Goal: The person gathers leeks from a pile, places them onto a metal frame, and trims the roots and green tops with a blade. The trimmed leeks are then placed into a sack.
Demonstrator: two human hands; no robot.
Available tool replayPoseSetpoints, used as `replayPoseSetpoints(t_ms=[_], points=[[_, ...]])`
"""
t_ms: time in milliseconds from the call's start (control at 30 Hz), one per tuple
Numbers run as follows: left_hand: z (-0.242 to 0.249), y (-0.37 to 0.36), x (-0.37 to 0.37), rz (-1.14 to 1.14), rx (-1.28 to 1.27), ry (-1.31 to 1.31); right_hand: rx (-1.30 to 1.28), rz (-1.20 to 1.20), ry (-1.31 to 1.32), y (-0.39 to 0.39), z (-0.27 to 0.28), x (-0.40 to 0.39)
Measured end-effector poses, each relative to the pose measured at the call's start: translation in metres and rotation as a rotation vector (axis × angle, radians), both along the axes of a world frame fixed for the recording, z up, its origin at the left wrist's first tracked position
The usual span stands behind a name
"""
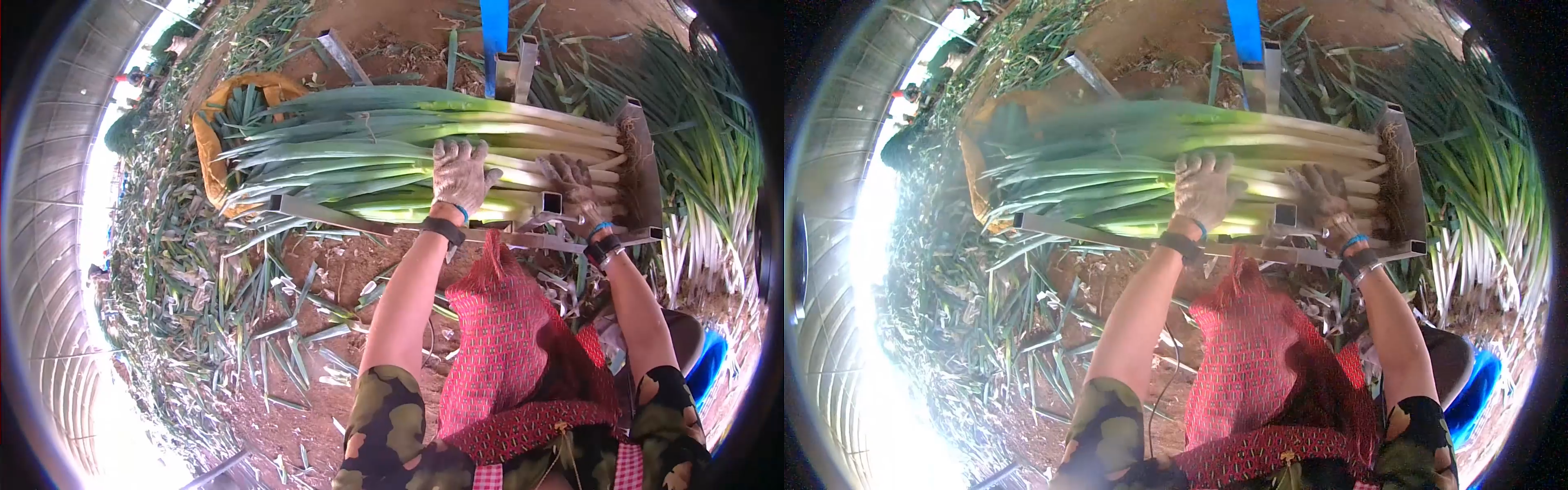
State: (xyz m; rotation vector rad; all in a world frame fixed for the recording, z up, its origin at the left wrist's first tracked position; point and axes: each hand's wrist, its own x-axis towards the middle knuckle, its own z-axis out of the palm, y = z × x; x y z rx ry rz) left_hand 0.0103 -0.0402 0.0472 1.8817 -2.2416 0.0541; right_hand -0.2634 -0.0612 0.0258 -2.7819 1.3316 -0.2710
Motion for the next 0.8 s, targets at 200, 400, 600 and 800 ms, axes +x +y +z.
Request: replayPoseSetpoints(t_ms=[200, 400, 600, 800], points=[[0.051, -0.027, 0.071, 0.469, -0.25, 0.005, 0.069, -0.094, 0.083, 0.001, 0.005, 0.007], [0.067, -0.024, 0.118, 0.632, 0.038, -0.258, 0.0, -0.069, -0.158, -0.005, -0.024, -0.001], [0.061, -0.04, 0.151, 0.429, -0.042, -0.281, 0.051, -0.055, -0.269, 0.001, -0.021, -0.005], [0.161, -0.03, 0.14, 0.386, -0.327, -0.044, 0.113, -0.096, -0.188, 0.001, -0.015, -0.003]])
